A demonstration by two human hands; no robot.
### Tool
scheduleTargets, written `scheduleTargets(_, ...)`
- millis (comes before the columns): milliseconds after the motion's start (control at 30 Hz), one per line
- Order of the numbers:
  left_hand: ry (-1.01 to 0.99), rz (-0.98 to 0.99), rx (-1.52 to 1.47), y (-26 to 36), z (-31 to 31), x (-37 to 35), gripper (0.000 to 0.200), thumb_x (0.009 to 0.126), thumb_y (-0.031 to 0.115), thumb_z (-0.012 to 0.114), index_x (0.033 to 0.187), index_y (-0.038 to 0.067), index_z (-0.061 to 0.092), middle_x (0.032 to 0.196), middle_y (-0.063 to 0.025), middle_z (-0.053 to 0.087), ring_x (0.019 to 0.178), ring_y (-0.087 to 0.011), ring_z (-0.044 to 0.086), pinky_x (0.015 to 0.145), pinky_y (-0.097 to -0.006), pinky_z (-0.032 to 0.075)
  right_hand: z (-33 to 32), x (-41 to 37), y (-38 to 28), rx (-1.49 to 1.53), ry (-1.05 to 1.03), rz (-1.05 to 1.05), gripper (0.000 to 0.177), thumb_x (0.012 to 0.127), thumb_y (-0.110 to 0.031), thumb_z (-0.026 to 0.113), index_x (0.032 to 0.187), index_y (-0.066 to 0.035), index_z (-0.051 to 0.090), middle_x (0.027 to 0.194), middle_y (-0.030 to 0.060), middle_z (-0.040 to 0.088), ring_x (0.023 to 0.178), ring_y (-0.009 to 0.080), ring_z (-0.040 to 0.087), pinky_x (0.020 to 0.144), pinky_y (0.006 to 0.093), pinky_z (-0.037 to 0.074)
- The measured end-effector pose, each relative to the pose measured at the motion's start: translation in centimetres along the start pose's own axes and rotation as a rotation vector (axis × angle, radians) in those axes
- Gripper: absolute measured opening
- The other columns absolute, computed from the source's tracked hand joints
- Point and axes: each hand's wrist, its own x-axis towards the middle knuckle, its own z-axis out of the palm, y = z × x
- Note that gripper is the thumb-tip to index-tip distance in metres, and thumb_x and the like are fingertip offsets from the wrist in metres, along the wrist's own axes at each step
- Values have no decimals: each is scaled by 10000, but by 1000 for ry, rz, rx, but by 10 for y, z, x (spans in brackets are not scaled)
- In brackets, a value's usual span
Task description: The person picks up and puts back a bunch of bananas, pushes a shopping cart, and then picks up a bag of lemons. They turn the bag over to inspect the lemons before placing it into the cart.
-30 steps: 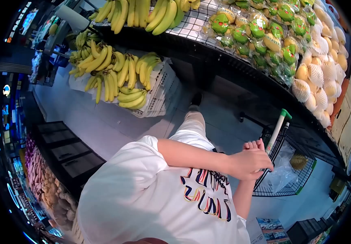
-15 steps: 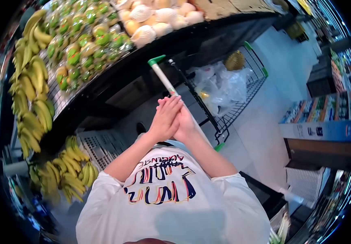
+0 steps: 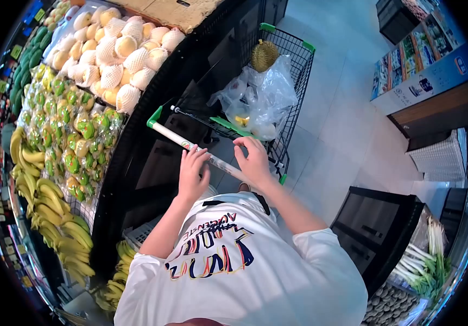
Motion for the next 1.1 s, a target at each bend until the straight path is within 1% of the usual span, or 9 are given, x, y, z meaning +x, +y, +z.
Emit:
scheduleTargets(133,-45,14,29,-50,-18,34,259,825,29,620,1081,60,639,1082,-97,666,1211,-325,560,1146,-558,286,11,-15,6,-249,-403,197,354,934,-402,605,1098,-87,617,1032,113,682,962,314,664,808,448,520)
scheduleTargets(233,-130,-23,23,-96,-21,63,153,859,78,617,1004,64,663,988,-88,678,1043,-278,628,1122,-519,325,26,-28,-5,-431,-591,341,324,946,-404,592,902,-87,641,732,113,683,660,360,661,608,481,524)
scheduleTargets(333,-191,19,103,-130,-21,88,84,874,122,617,901,68,674,857,-77,690,907,-260,656,1044,-479,399,37,-33,8,-431,-340,150,351,935,-380,604,752,-81,624,624,118,642,570,354,634,531,468,506)
scheduleTargets(367,-194,53,94,-147,-14,95,92,869,155,625,853,75,667,789,-75,684,812,-269,658,913,-444,452,36,-30,10,-457,-320,139,355,931,-373,607,734,-78,621,623,117,641,566,345,633,526,461,504)
scheduleTargets(467,-166,65,204,-160,-11,104,216,838,245,618,684,93,615,656,-67,633,666,-276,628,663,-428,436,41,-35,11,-530,-268,134,298,894,-309,639,697,-86,614,631,95,643,573,305,637,549,439,506)
scheduleTargets(567,-144,116,165,-166,-8,105,227,784,215,613,596,95,571,583,-76,582,600,-279,598,597,-431,426,46,-32,9,-558,-143,80,233,854,-259,665,695,-98,608,658,83,650,614,287,651,601,418,511)
scheduleTargets(833,-204,152,98,-174,-11,123,215,775,219,616,594,114,567,622,-69,618,605,-269,605,597,-413,426,43,-7,-7,-766,-60,107,149,801,-206,670,894,-104,615,814,67,614,786,280,581,684,422,436)
scheduleTargets(1000,-238,198,112,-176,-10,127,221,763,224,628,600,100,543,612,-76,587,622,-280,588,598,-427,416,43,38,-13,-760,32,-61,397,786,-285,717,1132,-125,605,1120,54,599,1034,266,545,894,437,417)
scheduleTargets(1100,-270,179,127,-168,-15,131,237,772,223,626,594,97,531,595,-94,573,624,-299,588,606,-439,419,32,94,9,-735,167,34,554,777,-308,731,1253,-99,540,1300,100,522,1201,340,468,971,473,401)
